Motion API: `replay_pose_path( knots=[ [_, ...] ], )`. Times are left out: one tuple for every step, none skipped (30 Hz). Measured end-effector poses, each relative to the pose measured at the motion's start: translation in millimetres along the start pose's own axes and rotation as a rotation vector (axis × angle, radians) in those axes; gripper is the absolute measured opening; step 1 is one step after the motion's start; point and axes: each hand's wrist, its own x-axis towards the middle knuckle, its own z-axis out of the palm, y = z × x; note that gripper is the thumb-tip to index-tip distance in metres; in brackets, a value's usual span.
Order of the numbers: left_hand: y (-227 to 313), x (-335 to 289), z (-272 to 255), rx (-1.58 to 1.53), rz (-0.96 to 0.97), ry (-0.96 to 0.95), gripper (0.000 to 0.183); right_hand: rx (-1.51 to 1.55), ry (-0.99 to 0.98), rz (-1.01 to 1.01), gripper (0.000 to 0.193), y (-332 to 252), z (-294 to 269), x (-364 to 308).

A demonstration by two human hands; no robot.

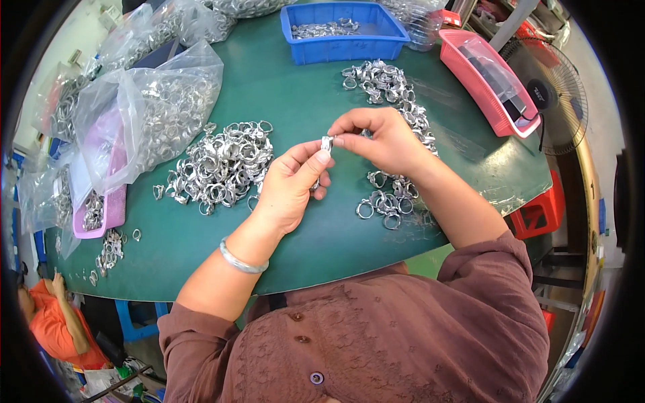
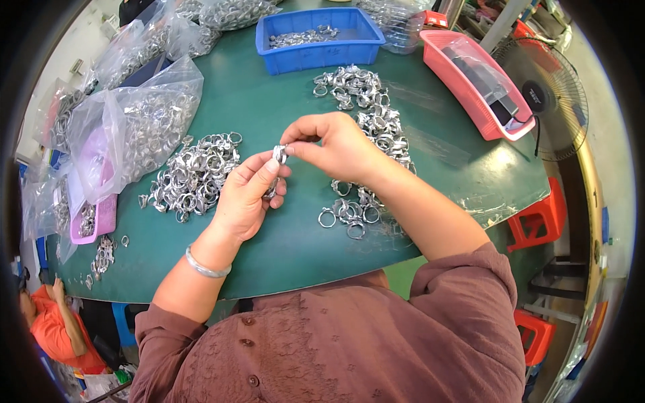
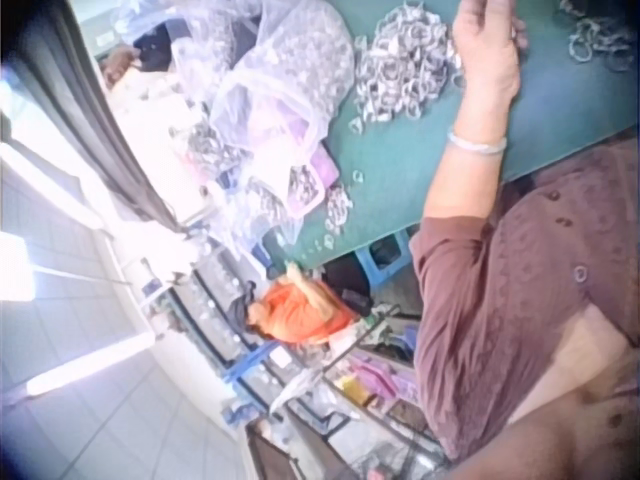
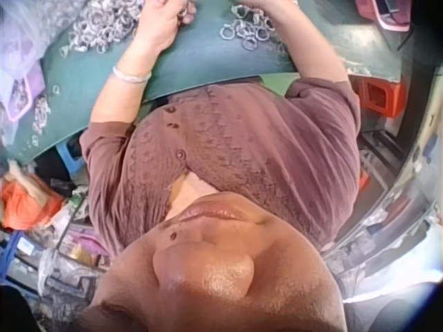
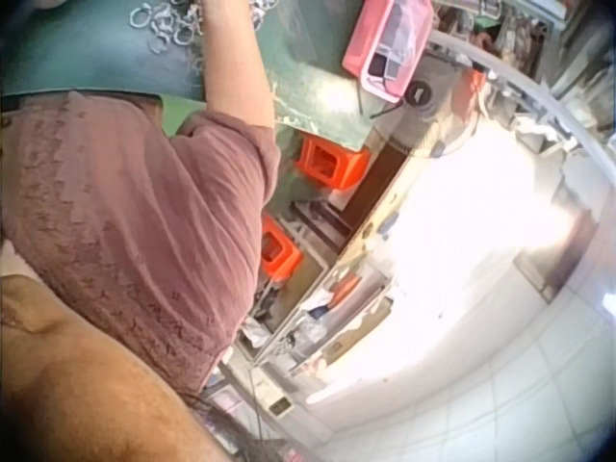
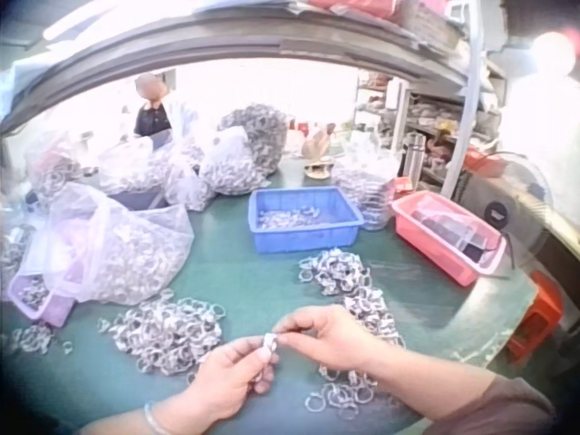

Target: The person sorts through a large pile of silver-colored keychains on a green table by hand, picking up individual keychains, turning them over, and placing them back onto the pile.

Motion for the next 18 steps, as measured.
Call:
replay_pose_path(
  knots=[
    [-1,1,-1,0.039,0.038,0.003,0.027,0.017,0.007,-0.014,0.012,0,2,-4],
    [-2,1,-1,0.04,0.037,0.008,0.027,0.034,0.014,-0.028,0.013,0,3,-7],
    [-2,2,-1,0.134,0.13,0.007,0.028,0.037,0.017,-0.027,0.013,3,3,-10],
    [-3,2,0,0.227,0.222,0.007,0.029,0.122,0.004,-0.016,0.015,7,3,-11],
    [-3,2,0,0.229,0.219,0.005,0.029,0.208,-0.009,-0.004,0.016,9,3,-13],
    [-4,2,-1,0.274,0.264,0.009,0.03,0.21,-0.007,-0.003,0.016,9,3,-13],
    [-5,2,-2,0.319,0.308,0.013,0.032,0.277,-0.024,-0.002,0.017,7,3,-14],
    [-5,3,-3,0.321,0.305,0.012,0.032,0.344,-0.042,-0.001,0.019,7,3,-14],
    [-6,3,-3,0.361,0.355,0.009,0.033,0.346,-0.04,-0.001,0.019,8,3,-14],
    [-7,3,-4,0.4,0.405,0.006,0.034,0.39,-0.049,0.009,0.019,9,3,-14],
    [-8,3,-5,0.402,0.404,0.006,0.034,0.434,-0.058,0.019,0.019,10,4,-15],
    [-9,3,-5,0.427,0.427,0.02,0.034,0.435,-0.057,0.019,0.019,11,4,-15],
    [-9,4,-5,0.452,0.45,0.036,0.035,0.47,-0.047,0.034,0.017,11,6,-15],
    [-9,3,-6,0.452,0.449,0.035,0.035,0.505,-0.037,0.049,0.016,12,6,-15],
    [-8,3,-5,0.523,0.484,0.04,0.035,0.506,-0.036,0.049,0.016,13,6,-15],
    [-7,3,-5,0.594,0.519,0.045,0.036,0.524,-0.037,0.05,0.017,14,6,-15],
    [-6,3,-4,0.594,0.519,0.044,0.036,0.543,-0.039,0.05,0.017,15,6,-15],
    [-4,2,-4,0.657,0.583,0.054,0.036,0.543,-0.04,0.05,0.017,14,6,-15]
  ],
)
